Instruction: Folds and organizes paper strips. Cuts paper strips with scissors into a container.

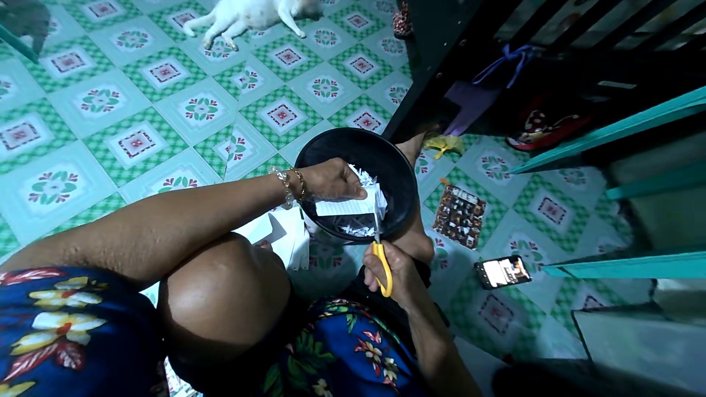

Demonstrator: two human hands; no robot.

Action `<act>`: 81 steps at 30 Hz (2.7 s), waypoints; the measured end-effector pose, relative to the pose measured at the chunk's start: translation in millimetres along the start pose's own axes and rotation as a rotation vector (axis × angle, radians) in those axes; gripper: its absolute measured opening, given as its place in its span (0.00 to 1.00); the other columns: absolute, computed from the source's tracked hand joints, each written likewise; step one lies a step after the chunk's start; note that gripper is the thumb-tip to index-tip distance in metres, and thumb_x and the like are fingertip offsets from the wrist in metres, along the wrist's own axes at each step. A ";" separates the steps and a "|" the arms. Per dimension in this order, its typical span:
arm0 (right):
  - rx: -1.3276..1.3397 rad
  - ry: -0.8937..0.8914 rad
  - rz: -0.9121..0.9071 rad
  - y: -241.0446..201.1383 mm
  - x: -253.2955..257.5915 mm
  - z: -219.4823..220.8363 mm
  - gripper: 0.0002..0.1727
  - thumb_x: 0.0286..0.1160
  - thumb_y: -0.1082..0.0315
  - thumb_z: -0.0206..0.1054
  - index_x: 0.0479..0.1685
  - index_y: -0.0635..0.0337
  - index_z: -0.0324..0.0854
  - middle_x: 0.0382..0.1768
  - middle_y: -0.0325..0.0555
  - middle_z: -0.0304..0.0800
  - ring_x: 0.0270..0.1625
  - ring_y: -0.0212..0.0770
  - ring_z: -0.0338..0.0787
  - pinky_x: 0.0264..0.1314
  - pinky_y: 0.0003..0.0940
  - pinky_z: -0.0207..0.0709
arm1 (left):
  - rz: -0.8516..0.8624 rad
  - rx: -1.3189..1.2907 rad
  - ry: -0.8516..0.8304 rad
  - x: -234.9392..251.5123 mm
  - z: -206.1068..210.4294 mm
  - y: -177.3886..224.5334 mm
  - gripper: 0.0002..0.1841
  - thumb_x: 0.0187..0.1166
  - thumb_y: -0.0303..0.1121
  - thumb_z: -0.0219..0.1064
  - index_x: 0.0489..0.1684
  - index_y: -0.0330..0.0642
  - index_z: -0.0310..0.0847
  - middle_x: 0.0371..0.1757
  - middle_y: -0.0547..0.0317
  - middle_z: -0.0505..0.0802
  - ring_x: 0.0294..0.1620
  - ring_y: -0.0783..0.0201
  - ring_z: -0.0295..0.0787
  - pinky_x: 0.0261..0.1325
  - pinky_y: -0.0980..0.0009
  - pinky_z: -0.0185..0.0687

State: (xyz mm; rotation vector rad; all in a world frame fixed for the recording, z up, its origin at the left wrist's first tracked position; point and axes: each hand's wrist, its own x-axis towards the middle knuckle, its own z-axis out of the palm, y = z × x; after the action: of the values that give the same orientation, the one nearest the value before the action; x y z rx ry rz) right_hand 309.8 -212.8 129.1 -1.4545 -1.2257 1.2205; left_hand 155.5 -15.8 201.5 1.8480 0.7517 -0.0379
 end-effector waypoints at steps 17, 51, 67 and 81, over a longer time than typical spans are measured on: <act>0.010 -0.022 0.026 -1.2 5.5 1.4 0.07 0.82 0.66 0.65 0.39 0.61 0.78 0.16 0.25 0.81 0.18 0.18 0.81 0.24 0.13 0.77 | -0.076 0.002 -0.039 0.4 2.6 2.8 0.18 0.86 0.32 0.65 0.19 0.39 0.81 0.15 0.69 0.78 0.16 0.80 0.69 0.23 0.82 0.65; 0.047 0.454 -0.218 -17.3 73.2 4.5 0.13 0.72 0.79 0.67 0.53 0.74 0.74 0.28 0.37 0.90 0.27 0.23 0.90 0.35 0.18 0.85 | 0.060 0.254 -0.062 -8.4 -17.1 -2.9 0.15 0.86 0.33 0.65 0.32 0.29 0.85 0.26 0.58 0.81 0.28 0.70 0.69 0.37 0.68 0.68; 0.088 0.276 -0.235 -11.4 71.7 5.8 0.19 0.59 0.83 0.70 0.53 0.71 0.76 0.30 0.31 0.87 0.31 0.17 0.85 0.38 0.13 0.81 | 0.022 0.278 -0.138 9.3 -2.6 0.4 0.15 0.82 0.34 0.71 0.37 0.25 0.87 0.33 0.48 0.88 0.35 0.62 0.77 0.46 0.59 0.73; -0.027 0.413 -0.287 -4.8 77.7 14.7 0.21 0.60 0.81 0.71 0.55 0.76 0.76 0.28 0.35 0.83 0.28 0.15 0.80 0.34 0.11 0.77 | 0.024 0.217 -0.034 9.6 -4.1 -2.6 0.14 0.81 0.35 0.72 0.33 0.29 0.86 0.29 0.57 0.85 0.30 0.70 0.73 0.40 0.67 0.71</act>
State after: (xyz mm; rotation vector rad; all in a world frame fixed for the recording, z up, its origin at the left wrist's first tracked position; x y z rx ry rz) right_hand 297.8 -135.1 119.7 -1.4041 -1.1175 0.6718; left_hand 160.5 -7.2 197.5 2.0563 0.7248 -0.1399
